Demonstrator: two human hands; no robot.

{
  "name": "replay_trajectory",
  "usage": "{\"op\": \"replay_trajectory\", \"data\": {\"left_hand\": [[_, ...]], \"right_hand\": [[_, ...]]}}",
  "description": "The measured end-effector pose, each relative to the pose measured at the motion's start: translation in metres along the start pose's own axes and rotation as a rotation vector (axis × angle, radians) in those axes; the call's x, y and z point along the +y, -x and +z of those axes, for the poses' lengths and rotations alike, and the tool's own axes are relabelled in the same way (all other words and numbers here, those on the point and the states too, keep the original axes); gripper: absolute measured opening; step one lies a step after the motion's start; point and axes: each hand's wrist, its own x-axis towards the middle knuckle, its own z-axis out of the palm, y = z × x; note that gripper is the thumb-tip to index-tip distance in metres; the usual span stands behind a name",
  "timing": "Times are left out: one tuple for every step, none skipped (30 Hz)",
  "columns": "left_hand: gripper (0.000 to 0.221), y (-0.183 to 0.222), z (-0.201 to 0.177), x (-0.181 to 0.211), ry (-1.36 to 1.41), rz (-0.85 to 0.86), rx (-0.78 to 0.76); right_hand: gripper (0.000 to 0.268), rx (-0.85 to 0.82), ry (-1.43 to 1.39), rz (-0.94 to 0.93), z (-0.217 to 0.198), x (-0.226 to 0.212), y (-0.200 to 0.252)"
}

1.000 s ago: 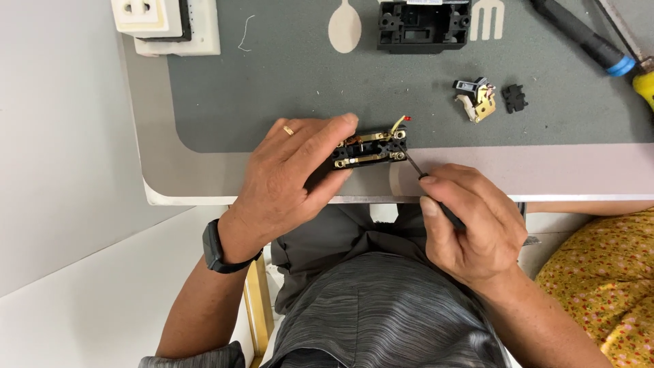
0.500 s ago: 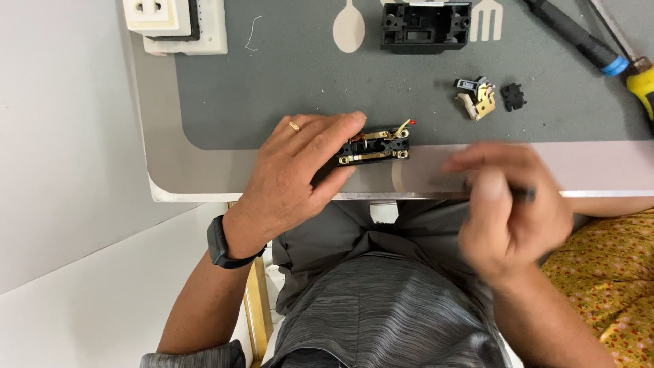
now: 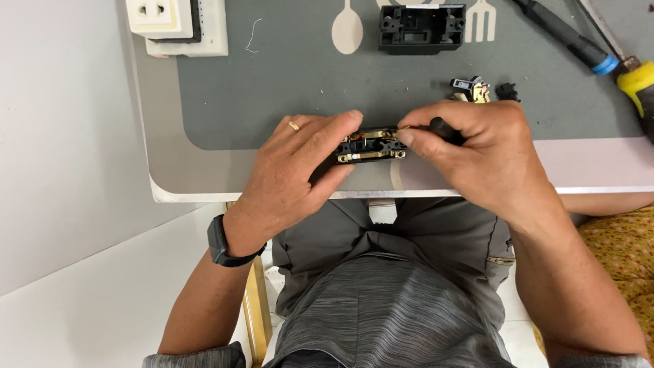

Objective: Assembling or repairing a small electrical component using a screwdriver to manipulate internal parts and screws.

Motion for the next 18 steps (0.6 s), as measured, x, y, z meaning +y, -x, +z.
{"op": "replay_trajectory", "data": {"left_hand": [[0.056, 0.0, 0.0, 0.0, 0.0, 0.001, 0.0], [0.057, 0.0, -0.001, 0.001, -0.002, -0.001, -0.005], [0.058, 0.0, -0.001, 0.001, -0.004, -0.002, -0.01], [0.058, 0.0, 0.0, 0.001, -0.003, -0.002, -0.009], [0.059, 0.0, 0.0, 0.0, -0.011, 0.01, -0.007], [0.059, 0.0, 0.0, 0.0, -0.02, 0.022, -0.007], [0.059, 0.0, 0.0, 0.0, -0.021, 0.022, -0.006], [0.059, 0.0, -0.001, 0.0, -0.022, 0.022, -0.008], [0.059, -0.001, -0.001, 0.0, -0.023, 0.022, -0.009], [0.059, -0.001, -0.001, 0.0, -0.022, 0.025, -0.01], [0.057, -0.002, -0.001, 0.001, -0.03, 0.025, -0.012], [0.056, -0.002, -0.001, 0.001, -0.037, 0.026, -0.015], [0.056, -0.002, -0.001, 0.001, -0.035, 0.028, -0.017], [0.056, -0.002, 0.0, 0.001, -0.044, 0.024, -0.022], [0.057, -0.003, 0.0, 0.001, -0.053, 0.021, -0.027], [0.057, -0.003, 0.0, 0.001, -0.054, 0.021, -0.028], [0.057, -0.003, 0.001, 0.001, -0.05, 0.01, -0.035], [0.057, -0.003, 0.001, 0.0, -0.044, 0.0, -0.042]], "right_hand": [[0.011, 0.001, 0.0, 0.0, 0.0, 0.002, 0.0], [0.011, -0.006, 0.003, -0.033, 0.001, 0.004, 0.001], [0.01, -0.014, 0.006, -0.065, 0.001, 0.006, 0.001], [0.01, -0.014, 0.007, -0.066, 0.002, 0.007, 0.001], [0.011, 0.012, 0.055, -0.098, 0.004, 0.007, 0.002], [0.012, 0.039, 0.101, -0.132, 0.006, 0.008, 0.003], [0.012, 0.038, 0.1, -0.133, 0.008, 0.01, 0.003], [0.014, 0.061, 0.135, -0.191, 0.01, 0.011, 0.003], [0.016, 0.083, 0.17, -0.25, 0.011, 0.013, 0.004], [0.016, 0.086, 0.172, -0.249, 0.011, 0.011, 0.003], [0.019, 0.079, 0.21, -0.259, 0.011, 0.009, 0.002], [0.021, 0.073, 0.248, -0.267, 0.011, 0.006, 0.001], [0.021, 0.075, 0.249, -0.265, 0.007, 0.004, -0.001], [0.018, 0.047, 0.183, -0.202, 0.004, 0.002, -0.003], [0.014, 0.018, 0.118, -0.14, 0.0, -0.001, -0.005], [0.014, 0.018, 0.117, -0.14, 0.0, 0.002, -0.003], [0.014, -0.019, 0.061, -0.108, 0.0, 0.004, -0.002], [0.014, -0.055, 0.006, -0.075, 0.001, 0.007, -0.001]]}}
